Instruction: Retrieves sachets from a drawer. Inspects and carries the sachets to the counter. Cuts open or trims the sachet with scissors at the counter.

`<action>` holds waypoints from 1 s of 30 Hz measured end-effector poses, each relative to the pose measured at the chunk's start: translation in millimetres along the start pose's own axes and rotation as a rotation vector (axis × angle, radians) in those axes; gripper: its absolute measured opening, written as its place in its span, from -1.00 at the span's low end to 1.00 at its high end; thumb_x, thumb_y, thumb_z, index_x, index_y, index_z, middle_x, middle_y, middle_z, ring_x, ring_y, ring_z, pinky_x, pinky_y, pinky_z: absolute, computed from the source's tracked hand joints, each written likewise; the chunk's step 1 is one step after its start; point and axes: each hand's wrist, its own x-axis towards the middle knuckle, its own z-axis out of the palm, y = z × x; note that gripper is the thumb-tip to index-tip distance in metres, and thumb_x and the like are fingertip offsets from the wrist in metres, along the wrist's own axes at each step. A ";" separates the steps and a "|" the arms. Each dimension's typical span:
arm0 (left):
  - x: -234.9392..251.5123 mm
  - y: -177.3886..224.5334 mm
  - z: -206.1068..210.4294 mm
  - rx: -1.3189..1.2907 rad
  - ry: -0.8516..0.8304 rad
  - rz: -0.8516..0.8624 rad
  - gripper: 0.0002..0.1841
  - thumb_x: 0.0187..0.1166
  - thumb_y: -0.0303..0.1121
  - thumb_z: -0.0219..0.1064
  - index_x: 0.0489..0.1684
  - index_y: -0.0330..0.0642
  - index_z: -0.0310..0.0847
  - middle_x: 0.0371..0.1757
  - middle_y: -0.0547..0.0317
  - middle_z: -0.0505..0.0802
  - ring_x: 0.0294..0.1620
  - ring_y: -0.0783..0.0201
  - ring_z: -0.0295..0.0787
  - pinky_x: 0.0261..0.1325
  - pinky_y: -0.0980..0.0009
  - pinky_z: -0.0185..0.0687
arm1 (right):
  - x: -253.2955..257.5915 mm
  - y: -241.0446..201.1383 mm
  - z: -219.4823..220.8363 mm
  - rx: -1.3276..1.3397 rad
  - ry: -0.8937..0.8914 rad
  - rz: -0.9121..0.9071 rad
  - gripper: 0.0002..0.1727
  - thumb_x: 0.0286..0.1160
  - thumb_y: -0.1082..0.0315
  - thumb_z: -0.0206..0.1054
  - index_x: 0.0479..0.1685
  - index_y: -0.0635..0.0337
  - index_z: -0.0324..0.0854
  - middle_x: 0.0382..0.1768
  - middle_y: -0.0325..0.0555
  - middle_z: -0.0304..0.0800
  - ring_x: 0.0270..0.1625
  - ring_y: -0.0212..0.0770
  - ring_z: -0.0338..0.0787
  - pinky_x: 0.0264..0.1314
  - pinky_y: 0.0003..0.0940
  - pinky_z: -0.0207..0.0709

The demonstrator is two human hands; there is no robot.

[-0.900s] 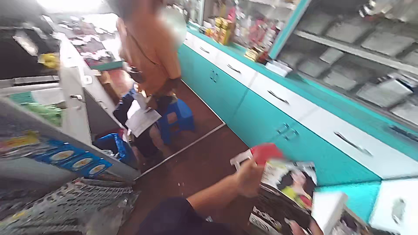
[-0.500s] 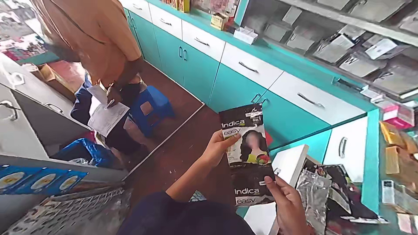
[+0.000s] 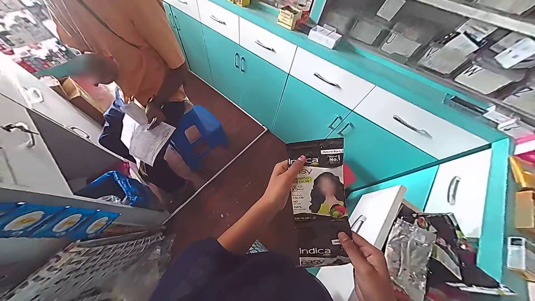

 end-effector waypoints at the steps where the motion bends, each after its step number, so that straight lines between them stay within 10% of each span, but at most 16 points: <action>1: 0.9 -2.2 -1.1 0.035 -0.011 -0.006 -0.60 0.88 -0.18 -0.06 -0.12 -0.17 0.70 -0.34 0.23 0.89 -0.32 0.45 0.84 -0.14 0.42 0.81 | -1.3 0.8 1.0 0.003 0.024 0.008 -0.72 0.69 0.45 0.08 -0.08 0.15 0.78 -0.30 -0.45 0.92 -0.20 -0.58 0.87 -0.02 -0.61 0.76; 5: -2.5 -2.3 -0.8 0.285 -0.201 -0.213 -0.39 0.87 0.02 -0.19 0.40 -0.35 0.53 0.18 -0.02 0.80 0.21 0.31 0.72 0.39 0.18 0.59 | 2.8 -0.2 4.3 0.103 0.193 -0.022 -0.71 0.74 0.44 0.04 0.03 0.20 0.73 -0.17 -0.45 0.91 -0.06 -0.59 0.85 0.13 -0.62 0.73; 11: -11.8 -31.4 -12.2 0.413 -0.403 -0.475 -0.34 0.89 0.04 -0.25 0.16 -0.41 0.61 -0.08 0.11 0.78 -0.10 0.45 0.71 0.08 0.41 0.64 | 6.4 2.7 10.9 0.119 0.351 -0.056 -0.65 0.77 0.41 0.01 0.39 0.38 0.44 0.14 -0.37 0.78 0.21 -0.64 0.74 0.34 -0.64 0.62; 15: -15.9 -32.8 -14.1 0.687 -0.486 -0.158 -0.42 0.86 -0.03 -0.13 -0.38 -0.27 0.67 -0.50 0.32 0.61 -0.41 0.49 0.53 -0.25 0.41 0.44 | 1.1 9.0 12.9 0.143 0.346 -0.083 -0.54 0.78 0.38 0.01 0.58 0.37 0.22 0.34 -0.29 0.66 0.37 -0.56 0.67 0.45 -0.54 0.57; 20: -20.5 -33.3 -1.5 0.701 -0.368 0.111 -0.52 0.73 -0.17 0.25 0.40 -0.42 0.53 -0.11 0.01 0.93 -0.12 0.30 0.90 0.08 0.25 0.79 | -11.5 20.3 12.7 0.092 0.246 -0.174 -0.40 0.83 0.22 0.07 0.68 0.39 0.05 0.48 -0.30 0.55 0.50 -0.56 0.57 0.58 -0.51 0.48; 25: -18.5 -21.0 2.0 0.385 -0.526 -0.018 -0.72 0.58 -0.43 0.38 0.11 -0.45 0.62 -0.13 0.13 0.83 -0.10 0.51 0.77 0.08 0.50 0.71 | -20.6 30.3 12.6 0.169 0.145 -0.164 -0.39 0.83 0.16 0.09 0.73 0.20 0.01 0.51 -0.37 0.53 0.54 -0.46 0.57 0.61 -0.43 0.49; 28: -17.0 -17.5 0.9 0.316 -0.675 -0.064 -0.79 0.68 -0.50 0.24 0.09 -0.49 0.64 -0.10 0.19 0.83 -0.06 0.61 0.74 0.13 0.57 0.68 | -31.8 17.2 1.5 -0.051 0.096 -0.189 -0.59 0.81 0.18 0.12 0.43 0.27 0.42 0.24 -0.52 0.74 0.34 -0.68 0.66 0.48 -0.62 0.53; 30: -16.3 -11.7 1.5 0.327 -0.754 -0.019 -0.77 0.70 -0.52 0.20 0.13 -0.54 0.60 -0.06 0.14 0.81 -0.04 0.63 0.71 0.13 0.60 0.64 | -36.0 -0.6 -12.1 -0.293 0.163 -0.221 -0.81 0.55 0.31 0.35 -0.29 0.26 0.76 -0.33 -0.57 0.82 -0.19 -0.85 0.71 -0.03 -0.82 0.59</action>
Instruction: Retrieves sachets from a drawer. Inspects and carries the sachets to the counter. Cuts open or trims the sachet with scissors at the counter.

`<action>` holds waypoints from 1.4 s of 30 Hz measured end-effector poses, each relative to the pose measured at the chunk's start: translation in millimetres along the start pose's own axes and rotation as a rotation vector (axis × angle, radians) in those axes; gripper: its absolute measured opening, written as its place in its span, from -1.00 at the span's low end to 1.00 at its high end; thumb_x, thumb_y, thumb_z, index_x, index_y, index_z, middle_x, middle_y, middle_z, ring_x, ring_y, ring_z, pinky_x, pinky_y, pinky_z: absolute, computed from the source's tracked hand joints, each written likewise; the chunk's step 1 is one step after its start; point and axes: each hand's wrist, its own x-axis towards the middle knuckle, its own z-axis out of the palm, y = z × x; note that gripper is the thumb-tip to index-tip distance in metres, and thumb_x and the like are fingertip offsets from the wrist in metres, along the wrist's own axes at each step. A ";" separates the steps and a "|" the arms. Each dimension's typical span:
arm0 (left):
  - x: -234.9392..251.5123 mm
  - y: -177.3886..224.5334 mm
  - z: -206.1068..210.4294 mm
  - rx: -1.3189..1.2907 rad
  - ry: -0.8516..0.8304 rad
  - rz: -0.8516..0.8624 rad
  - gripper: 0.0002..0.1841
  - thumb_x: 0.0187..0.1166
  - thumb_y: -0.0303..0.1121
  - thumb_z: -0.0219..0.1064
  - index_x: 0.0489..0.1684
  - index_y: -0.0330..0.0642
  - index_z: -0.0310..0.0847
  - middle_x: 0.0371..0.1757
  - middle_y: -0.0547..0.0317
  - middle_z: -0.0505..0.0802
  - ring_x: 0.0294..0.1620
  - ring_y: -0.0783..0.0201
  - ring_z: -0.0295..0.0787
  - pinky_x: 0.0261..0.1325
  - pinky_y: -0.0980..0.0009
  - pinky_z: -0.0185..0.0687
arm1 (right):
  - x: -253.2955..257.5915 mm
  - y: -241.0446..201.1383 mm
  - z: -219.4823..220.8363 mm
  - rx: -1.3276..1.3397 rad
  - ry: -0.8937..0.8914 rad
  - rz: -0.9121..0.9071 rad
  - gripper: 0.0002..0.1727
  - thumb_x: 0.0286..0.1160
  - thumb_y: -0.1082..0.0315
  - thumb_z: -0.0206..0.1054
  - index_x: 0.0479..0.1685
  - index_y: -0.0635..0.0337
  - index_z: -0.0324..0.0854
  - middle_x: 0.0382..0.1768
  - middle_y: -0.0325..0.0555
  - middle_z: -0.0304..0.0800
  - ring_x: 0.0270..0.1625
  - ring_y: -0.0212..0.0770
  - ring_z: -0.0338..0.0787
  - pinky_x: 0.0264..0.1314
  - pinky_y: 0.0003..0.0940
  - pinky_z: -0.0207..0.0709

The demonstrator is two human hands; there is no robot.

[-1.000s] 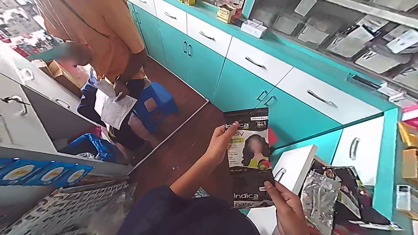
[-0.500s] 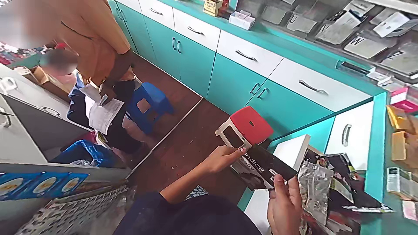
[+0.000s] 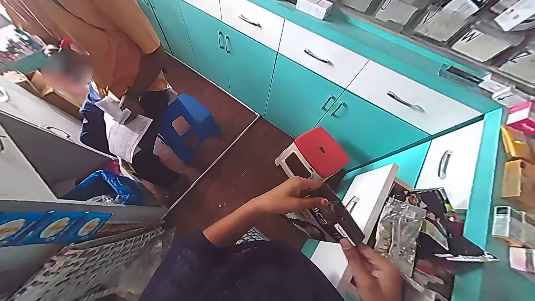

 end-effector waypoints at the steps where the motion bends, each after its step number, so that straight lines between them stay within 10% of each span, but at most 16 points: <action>1: 0.5 4.4 -0.8 0.016 -0.038 0.018 -0.74 0.70 -0.52 0.19 0.18 -0.57 0.58 -0.02 0.10 0.81 0.00 0.62 0.71 0.16 0.60 0.64 | 1.9 -5.0 -10.7 -0.058 0.000 -0.027 -0.84 0.43 0.30 0.47 -0.37 0.21 0.80 -0.38 -0.54 0.85 -0.24 -0.82 0.74 -0.07 -0.81 0.63; 4: 7.1 16.2 -2.0 0.072 -0.126 0.049 -0.71 0.68 -0.52 0.20 0.22 -0.58 0.57 -0.04 0.03 0.82 -0.01 0.57 0.72 0.15 0.57 0.65 | 11.0 -6.9 -37.8 -0.093 -0.124 -0.148 -0.76 0.37 0.06 0.58 -0.25 0.01 0.81 -0.04 -0.38 0.91 0.13 -0.50 0.80 0.22 -0.57 0.67; 7: 16.2 23.5 -8.1 0.118 -0.253 0.083 -0.77 0.65 -0.56 0.20 0.09 -0.58 0.61 -0.18 0.07 0.80 -0.13 0.58 0.71 0.05 0.60 0.66 | 32.4 -6.6 -60.1 -0.005 -0.306 -0.232 -0.52 0.66 -0.30 0.11 -0.05 -0.19 0.76 0.12 -0.47 0.85 0.26 -0.44 0.76 0.26 -0.49 0.65; 12: 23.8 30.9 -3.2 0.298 -0.478 0.158 -0.87 0.51 -0.60 0.31 -0.20 -0.53 0.73 -0.43 0.06 0.78 -0.37 0.54 0.66 -0.26 0.61 0.54 | 61.4 -15.6 -54.5 -0.143 -0.408 -0.263 -0.43 0.83 0.00 -0.02 0.66 0.07 0.47 0.68 -0.17 0.49 0.69 -0.20 0.47 0.70 -0.17 0.38; 15: 26.0 35.2 5.0 0.298 -0.520 0.139 -0.94 0.33 -0.66 0.37 -0.35 -0.51 0.73 -0.52 0.07 0.74 -0.48 0.52 0.61 -0.39 0.59 0.47 | 70.3 -13.1 -39.6 -0.138 -0.639 -0.217 -0.29 0.83 -0.08 0.00 0.85 0.08 0.16 0.71 -0.18 0.43 0.68 -0.39 0.45 0.72 -0.37 0.35; 19: 24.8 27.7 4.1 0.211 -0.548 0.132 -0.90 0.23 -0.66 0.39 -0.36 -0.53 0.76 -0.53 0.04 0.77 -0.50 0.52 0.64 -0.41 0.57 0.48 | 74.7 -11.2 -41.1 -0.167 -0.688 -0.233 -0.47 0.69 -0.10 0.22 0.27 0.18 0.66 0.11 -0.25 0.85 0.21 -0.61 0.73 0.36 -0.59 0.57; 22: 27.2 16.0 2.6 0.176 -0.627 0.137 -0.87 0.21 -0.63 0.35 -0.36 -0.54 0.75 -0.55 0.04 0.75 -0.52 0.52 0.60 -0.44 0.57 0.41 | 75.4 -10.7 -42.1 -0.183 -0.748 -0.249 -0.61 0.63 -0.06 0.29 -0.20 0.12 0.71 -0.28 -0.32 0.80 -0.13 -0.70 0.70 0.02 -0.75 0.53; 30: 23.5 19.1 15.8 0.286 -0.738 -0.113 -0.89 0.38 -0.53 0.45 -0.42 -0.46 0.77 -0.60 0.12 0.71 -0.58 0.52 0.52 -0.47 0.52 0.35 | 73.7 -15.9 -41.7 -0.298 -1.102 -0.168 -0.48 0.76 -0.08 0.05 -0.33 0.12 0.71 -0.44 -0.27 0.65 -0.39 -0.51 0.60 -0.34 -0.55 0.43; 42: 12.1 -2.2 20.9 -0.049 -0.660 0.103 -0.69 0.52 -0.46 0.39 -0.66 -0.48 0.63 -0.79 0.30 0.46 -0.72 0.71 0.22 -0.60 0.69 0.03 | 35.2 -21.0 -36.4 -0.262 -0.710 -0.293 -0.47 0.84 0.01 0.01 -0.53 0.15 0.52 -0.58 -0.25 0.46 -0.48 -0.53 0.46 -0.47 -0.66 0.25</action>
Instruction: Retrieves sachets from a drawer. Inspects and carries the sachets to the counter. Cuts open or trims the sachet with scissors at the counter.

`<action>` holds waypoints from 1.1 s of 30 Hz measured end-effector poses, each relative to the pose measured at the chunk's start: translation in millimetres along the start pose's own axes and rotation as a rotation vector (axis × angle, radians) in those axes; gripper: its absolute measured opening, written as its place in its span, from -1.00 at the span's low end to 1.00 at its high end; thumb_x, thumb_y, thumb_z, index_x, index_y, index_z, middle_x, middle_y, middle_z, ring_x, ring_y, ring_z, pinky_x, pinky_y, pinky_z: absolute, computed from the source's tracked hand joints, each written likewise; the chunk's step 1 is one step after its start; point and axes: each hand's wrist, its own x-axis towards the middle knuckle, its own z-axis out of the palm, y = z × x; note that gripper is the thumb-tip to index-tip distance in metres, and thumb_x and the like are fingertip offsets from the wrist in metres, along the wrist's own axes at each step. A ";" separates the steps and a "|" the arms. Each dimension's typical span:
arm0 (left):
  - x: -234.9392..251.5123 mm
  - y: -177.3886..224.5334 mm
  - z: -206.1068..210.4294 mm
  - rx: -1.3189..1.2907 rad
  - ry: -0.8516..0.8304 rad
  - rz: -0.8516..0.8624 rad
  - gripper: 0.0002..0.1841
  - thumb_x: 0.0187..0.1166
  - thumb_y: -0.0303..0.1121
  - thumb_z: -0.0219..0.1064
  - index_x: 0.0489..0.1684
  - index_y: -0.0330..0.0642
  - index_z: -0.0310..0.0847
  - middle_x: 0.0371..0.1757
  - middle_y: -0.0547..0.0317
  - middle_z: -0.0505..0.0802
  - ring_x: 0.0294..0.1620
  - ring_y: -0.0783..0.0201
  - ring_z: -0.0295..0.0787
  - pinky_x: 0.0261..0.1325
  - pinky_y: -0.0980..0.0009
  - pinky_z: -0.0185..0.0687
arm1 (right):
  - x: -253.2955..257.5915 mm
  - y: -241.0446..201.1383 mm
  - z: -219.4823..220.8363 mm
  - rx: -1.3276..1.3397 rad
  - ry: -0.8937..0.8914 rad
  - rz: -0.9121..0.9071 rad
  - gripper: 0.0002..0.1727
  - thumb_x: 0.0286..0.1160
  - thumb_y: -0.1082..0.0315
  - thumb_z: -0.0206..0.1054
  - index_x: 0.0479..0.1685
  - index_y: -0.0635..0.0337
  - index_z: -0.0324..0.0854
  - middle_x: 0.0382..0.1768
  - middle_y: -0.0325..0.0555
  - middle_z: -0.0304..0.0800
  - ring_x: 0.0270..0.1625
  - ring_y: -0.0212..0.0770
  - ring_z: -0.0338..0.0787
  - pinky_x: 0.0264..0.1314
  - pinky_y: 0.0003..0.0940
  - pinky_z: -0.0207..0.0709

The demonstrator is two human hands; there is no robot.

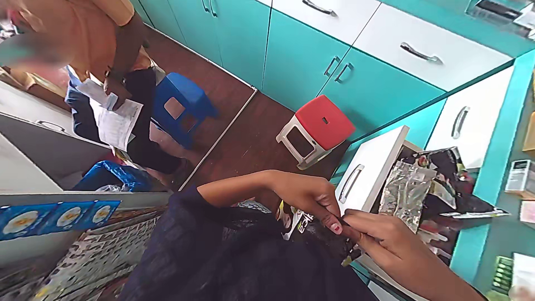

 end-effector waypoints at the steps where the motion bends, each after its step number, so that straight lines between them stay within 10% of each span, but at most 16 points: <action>1: -0.4 0.0 1.0 -0.014 0.008 0.022 -0.69 0.52 -0.46 0.40 -0.66 -0.48 0.62 -0.80 0.30 0.45 -0.72 0.71 0.21 -0.60 0.69 0.02 | -0.9 -0.3 1.0 0.027 0.019 -0.013 -0.47 0.84 0.02 0.02 -0.52 0.16 0.50 -0.58 -0.25 0.43 -0.48 -0.55 0.44 -0.46 -0.70 0.23; 17: 6.9 -9.9 4.5 0.210 0.141 0.155 -0.69 0.58 -0.41 0.36 -0.57 -0.46 0.70 -0.75 0.21 0.56 -0.68 0.63 0.35 -0.57 0.62 0.16 | -8.7 6.2 -1.6 0.024 0.148 0.001 -0.46 0.83 0.02 0.09 -0.47 0.25 0.55 -0.55 -0.18 0.53 -0.44 -0.59 0.49 -0.38 -0.72 0.30; 21: 7.4 12.7 -8.6 0.772 0.676 -0.054 -0.69 0.37 -0.31 0.60 -0.02 -0.32 0.86 -0.10 -0.02 0.92 -0.02 0.14 0.86 0.11 0.10 0.74 | -8.1 1.6 -22.9 0.094 0.351 0.132 -0.55 0.77 0.03 0.17 -0.30 0.20 0.74 -0.42 -0.50 0.73 -0.30 -0.88 0.60 -0.20 -0.91 0.45; 24: -9.4 5.1 -9.1 0.704 1.089 -0.213 -0.69 0.64 -0.22 0.34 -0.41 -0.28 0.78 -0.41 0.14 0.78 -0.40 0.30 0.68 -0.28 0.23 0.59 | -9.1 -0.3 -24.3 0.350 0.594 0.216 -0.79 0.75 0.17 0.22 -0.05 -0.08 0.79 -0.16 -0.66 0.88 -0.08 -0.69 0.81 0.06 -0.71 0.69; 26: -25.0 2.5 0.4 0.471 1.052 -0.387 -0.40 0.81 -0.02 0.03 -0.59 -0.20 0.78 -0.60 0.25 0.80 -0.59 0.39 0.61 -0.41 0.22 0.49 | -7.5 0.5 -18.6 0.444 0.705 0.210 -0.78 0.74 0.24 0.22 0.10 -0.01 0.76 -0.02 -0.58 0.90 0.08 -0.57 0.83 0.26 -0.58 0.70; 29: -34.5 -6.1 19.4 0.057 0.800 -0.219 -0.38 0.85 -0.05 -0.10 -0.17 -0.41 0.80 -0.16 0.15 0.95 -0.10 0.51 0.84 0.09 0.42 0.74 | -4.4 -2.8 -1.9 0.453 0.775 0.200 -0.67 0.72 0.27 0.24 0.37 0.13 0.46 0.16 -0.59 0.81 0.26 -0.55 0.77 0.42 -0.54 0.63; 33: -17.4 -6.5 37.6 0.036 0.873 0.025 -0.70 0.64 -0.38 0.31 0.07 -0.52 0.73 0.04 0.02 0.88 0.10 0.48 0.79 0.27 0.46 0.70 | -1.8 -7.3 21.6 0.464 0.840 0.184 -0.59 0.69 0.22 0.30 0.42 0.06 0.38 0.23 -0.61 0.75 0.31 -0.54 0.73 0.42 -0.54 0.62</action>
